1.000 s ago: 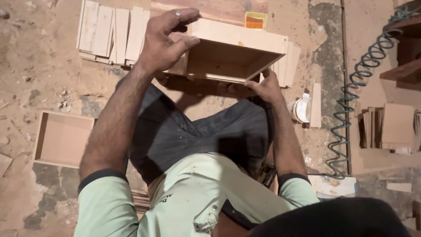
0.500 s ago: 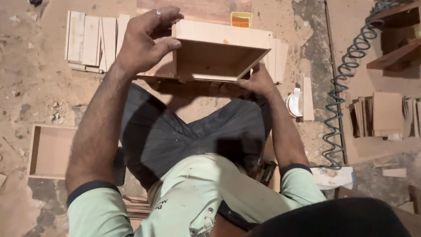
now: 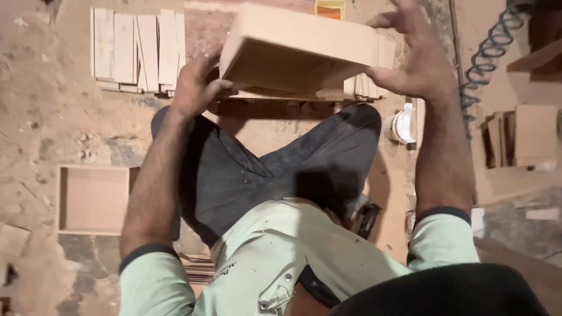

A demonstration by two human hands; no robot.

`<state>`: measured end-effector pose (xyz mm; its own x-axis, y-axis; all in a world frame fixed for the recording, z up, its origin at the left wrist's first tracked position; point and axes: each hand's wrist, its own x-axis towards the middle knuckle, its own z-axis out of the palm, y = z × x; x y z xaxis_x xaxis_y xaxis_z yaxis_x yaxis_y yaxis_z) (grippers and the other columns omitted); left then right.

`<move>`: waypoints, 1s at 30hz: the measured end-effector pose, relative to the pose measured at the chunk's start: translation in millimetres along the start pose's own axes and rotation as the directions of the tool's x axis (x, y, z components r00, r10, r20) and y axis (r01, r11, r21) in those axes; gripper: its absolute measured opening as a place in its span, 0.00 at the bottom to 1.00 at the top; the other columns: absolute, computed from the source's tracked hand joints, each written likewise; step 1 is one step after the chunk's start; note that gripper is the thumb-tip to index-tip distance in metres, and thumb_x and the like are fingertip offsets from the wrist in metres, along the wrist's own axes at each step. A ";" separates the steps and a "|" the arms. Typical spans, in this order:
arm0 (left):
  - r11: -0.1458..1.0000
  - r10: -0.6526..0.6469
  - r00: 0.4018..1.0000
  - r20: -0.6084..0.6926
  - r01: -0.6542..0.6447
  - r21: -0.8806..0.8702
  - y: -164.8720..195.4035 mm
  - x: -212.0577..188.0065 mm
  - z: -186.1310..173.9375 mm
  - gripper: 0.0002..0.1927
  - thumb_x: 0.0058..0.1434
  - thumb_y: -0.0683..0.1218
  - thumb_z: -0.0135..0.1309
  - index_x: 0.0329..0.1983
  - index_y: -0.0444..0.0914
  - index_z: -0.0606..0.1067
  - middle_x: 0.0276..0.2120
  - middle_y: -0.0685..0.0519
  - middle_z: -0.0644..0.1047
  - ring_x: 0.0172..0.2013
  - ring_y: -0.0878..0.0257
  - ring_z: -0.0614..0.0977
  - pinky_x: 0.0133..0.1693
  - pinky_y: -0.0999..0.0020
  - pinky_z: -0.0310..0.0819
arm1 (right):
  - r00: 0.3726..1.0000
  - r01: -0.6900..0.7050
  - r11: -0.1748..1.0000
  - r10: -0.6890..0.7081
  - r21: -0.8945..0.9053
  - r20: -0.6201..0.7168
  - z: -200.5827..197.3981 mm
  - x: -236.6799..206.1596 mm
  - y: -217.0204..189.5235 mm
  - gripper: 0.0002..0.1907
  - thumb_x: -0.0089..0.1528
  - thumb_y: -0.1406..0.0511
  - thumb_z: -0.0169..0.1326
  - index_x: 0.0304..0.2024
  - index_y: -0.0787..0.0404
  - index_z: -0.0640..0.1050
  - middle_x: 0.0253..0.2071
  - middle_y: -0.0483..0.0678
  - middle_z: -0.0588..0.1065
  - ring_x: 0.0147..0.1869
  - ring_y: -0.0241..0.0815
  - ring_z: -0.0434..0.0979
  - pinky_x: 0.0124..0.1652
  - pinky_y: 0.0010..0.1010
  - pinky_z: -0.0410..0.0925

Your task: The person sits on the floor and assembles small wooden boxes by applying glue to thin wooden strips and attaching them to a box frame. They use a pneumatic nail gun to secure the pieces and repeat the process for multiple units.

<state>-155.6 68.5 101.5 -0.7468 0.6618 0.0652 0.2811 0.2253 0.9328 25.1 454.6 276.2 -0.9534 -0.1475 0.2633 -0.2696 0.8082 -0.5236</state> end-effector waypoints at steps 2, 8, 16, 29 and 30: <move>0.972 0.097 0.995 -0.020 -0.090 0.218 -9.0 -0.1 0.6 0.40 0.57 0.43 0.67 0.72 0.37 0.66 0.63 0.42 0.74 0.63 0.49 0.76 0.60 0.52 0.71 | 1.000 0.011 0.999 -0.011 0.038 0.012 8.9 11.3 -6.5 0.50 0.59 0.65 0.69 0.77 0.60 0.56 0.61 0.55 0.74 0.66 0.49 0.78 0.64 0.37 0.71; 0.883 0.141 0.983 -0.121 -0.070 0.465 6.8 -13.2 -16.2 0.38 0.57 0.51 0.72 0.65 0.32 0.68 0.62 0.38 0.72 0.65 0.45 0.71 0.66 0.46 0.65 | 0.983 0.163 0.985 -0.158 0.054 -0.092 37.3 21.1 3.3 0.45 0.60 0.66 0.68 0.74 0.62 0.58 0.62 0.57 0.73 0.68 0.52 0.75 0.71 0.44 0.69; 0.606 0.686 0.727 -0.018 -0.558 0.566 151.2 -11.6 4.9 0.31 0.64 0.48 0.69 0.66 0.32 0.70 0.61 0.44 0.75 0.66 0.46 0.74 0.68 0.49 0.68 | 0.973 0.019 0.832 0.112 0.555 -0.202 102.0 -5.0 12.9 0.43 0.62 0.69 0.67 0.75 0.61 0.60 0.70 0.60 0.66 0.77 0.56 0.66 0.70 0.46 0.63; 0.695 0.358 0.827 0.433 -0.546 0.467 217.8 86.3 78.8 0.44 0.60 0.52 0.73 0.73 0.36 0.62 0.62 0.41 0.75 0.60 0.45 0.80 0.59 0.55 0.77 | 0.949 0.142 0.827 0.042 0.544 -0.313 149.2 -4.9 39.4 0.41 0.61 0.71 0.61 0.75 0.62 0.60 0.68 0.57 0.66 0.73 0.53 0.71 0.68 0.39 0.68; 0.705 0.340 0.836 0.431 -0.530 0.471 218.1 85.5 78.7 0.43 0.59 0.51 0.73 0.72 0.36 0.64 0.61 0.41 0.76 0.59 0.46 0.81 0.58 0.56 0.78 | 0.939 0.174 0.825 0.025 0.538 -0.344 149.2 -4.8 40.2 0.41 0.60 0.71 0.60 0.74 0.62 0.61 0.68 0.58 0.65 0.73 0.54 0.71 0.68 0.39 0.67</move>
<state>-110.7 230.4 282.6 -0.2692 0.9379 0.2190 0.8777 0.1453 0.4567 -1.4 402.7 133.0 -0.8553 0.0780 0.5122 -0.4616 0.3341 -0.8217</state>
